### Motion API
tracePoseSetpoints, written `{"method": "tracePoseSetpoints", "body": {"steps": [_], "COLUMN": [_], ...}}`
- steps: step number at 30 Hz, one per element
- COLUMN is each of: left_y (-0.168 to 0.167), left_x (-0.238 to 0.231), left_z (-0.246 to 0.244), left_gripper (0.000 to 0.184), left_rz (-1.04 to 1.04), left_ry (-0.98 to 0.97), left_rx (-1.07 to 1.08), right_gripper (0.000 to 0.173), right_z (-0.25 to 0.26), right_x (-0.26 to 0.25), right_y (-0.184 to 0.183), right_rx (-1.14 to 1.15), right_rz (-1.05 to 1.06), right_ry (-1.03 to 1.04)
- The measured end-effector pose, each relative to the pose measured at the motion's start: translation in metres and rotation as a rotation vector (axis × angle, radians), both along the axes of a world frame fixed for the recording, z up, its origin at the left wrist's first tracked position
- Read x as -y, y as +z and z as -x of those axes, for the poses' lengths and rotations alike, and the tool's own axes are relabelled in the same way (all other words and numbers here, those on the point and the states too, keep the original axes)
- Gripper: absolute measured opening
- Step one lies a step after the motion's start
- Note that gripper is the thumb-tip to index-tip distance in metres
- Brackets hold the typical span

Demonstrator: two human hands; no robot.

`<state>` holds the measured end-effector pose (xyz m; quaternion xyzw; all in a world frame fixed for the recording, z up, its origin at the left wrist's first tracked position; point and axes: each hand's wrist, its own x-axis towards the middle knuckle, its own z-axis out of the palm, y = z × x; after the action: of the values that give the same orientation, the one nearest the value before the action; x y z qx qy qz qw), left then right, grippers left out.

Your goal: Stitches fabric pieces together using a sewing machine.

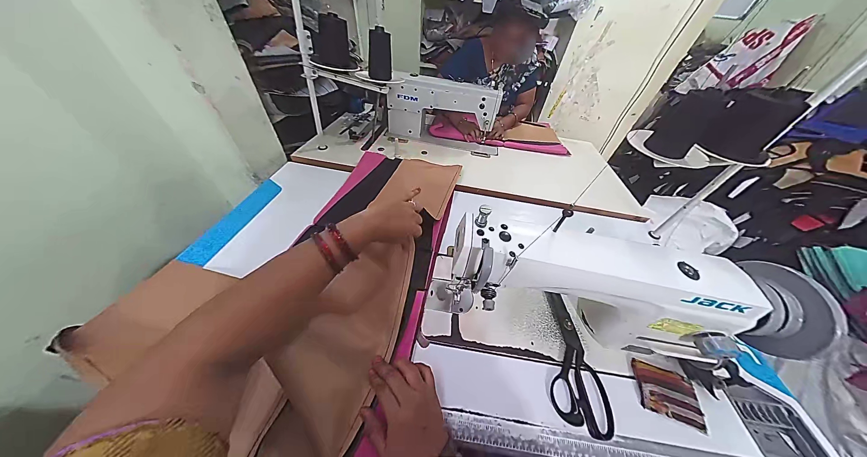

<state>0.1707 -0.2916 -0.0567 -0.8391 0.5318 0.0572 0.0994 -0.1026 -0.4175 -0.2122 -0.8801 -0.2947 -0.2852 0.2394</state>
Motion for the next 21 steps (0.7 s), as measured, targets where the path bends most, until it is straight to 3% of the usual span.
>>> {"method": "tracePoseSetpoints", "body": {"steps": [4, 8, 15, 18, 21], "left_y": [-0.006, -0.014, -0.044, -0.015, 0.0], "left_x": [0.03, 0.045, 0.027, 0.033, 0.028], "left_z": [0.002, 0.004, -0.003, 0.042, 0.088], "left_gripper": [0.023, 0.021, 0.016, 0.024, 0.025], "left_rz": [0.129, -0.082, -0.014, -0.124, -0.079], "left_ry": [0.46, 0.353, 0.182, 0.295, 0.304], "left_rx": [-0.255, -0.21, -0.218, -0.36, -0.434], "right_gripper": [0.036, 0.034, 0.03, 0.025, 0.022], "right_z": [0.0, 0.0, -0.002, 0.009, 0.013], "right_x": [-0.001, 0.0, -0.001, -0.015, -0.032], "right_y": [0.001, 0.001, 0.006, 0.02, 0.026], "right_rx": [-0.044, -0.078, -0.144, -0.207, -0.2], "right_rz": [-0.044, -0.071, -0.115, -0.1, -0.168], "right_ry": [0.016, 0.045, 0.233, 0.424, 0.504]}}
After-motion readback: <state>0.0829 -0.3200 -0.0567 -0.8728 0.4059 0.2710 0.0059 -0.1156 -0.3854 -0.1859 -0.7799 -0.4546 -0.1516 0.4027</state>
